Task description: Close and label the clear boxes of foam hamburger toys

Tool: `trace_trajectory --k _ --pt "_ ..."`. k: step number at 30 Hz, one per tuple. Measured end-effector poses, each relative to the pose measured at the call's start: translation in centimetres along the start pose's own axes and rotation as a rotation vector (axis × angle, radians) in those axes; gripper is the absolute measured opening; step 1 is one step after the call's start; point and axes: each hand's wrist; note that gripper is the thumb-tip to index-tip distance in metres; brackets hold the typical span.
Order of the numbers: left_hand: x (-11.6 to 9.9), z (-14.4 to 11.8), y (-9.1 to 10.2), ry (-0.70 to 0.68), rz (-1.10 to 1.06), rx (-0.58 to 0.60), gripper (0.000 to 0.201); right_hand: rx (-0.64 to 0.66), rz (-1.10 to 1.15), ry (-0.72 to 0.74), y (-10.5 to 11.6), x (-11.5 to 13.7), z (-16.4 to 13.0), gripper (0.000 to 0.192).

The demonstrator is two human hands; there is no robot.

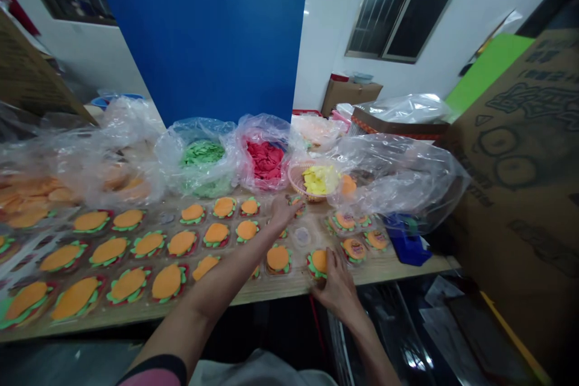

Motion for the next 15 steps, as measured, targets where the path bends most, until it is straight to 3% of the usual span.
trace_trajectory --k 8,15 --pt "-0.8 0.5 -0.8 -0.020 0.104 0.032 0.035 -0.066 0.018 -0.022 -0.5 1.0 0.8 0.082" --pt "-0.1 0.2 -1.9 0.007 0.172 0.159 0.032 -0.052 0.172 -0.058 0.5 -2.3 -4.1 0.085"
Point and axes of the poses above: each hand's wrist, its own z-axis towards the middle knuckle, its own y-axis out of the back of the hand, x = y × z, and after that the axes turned 3 degrees about -y, right-handed
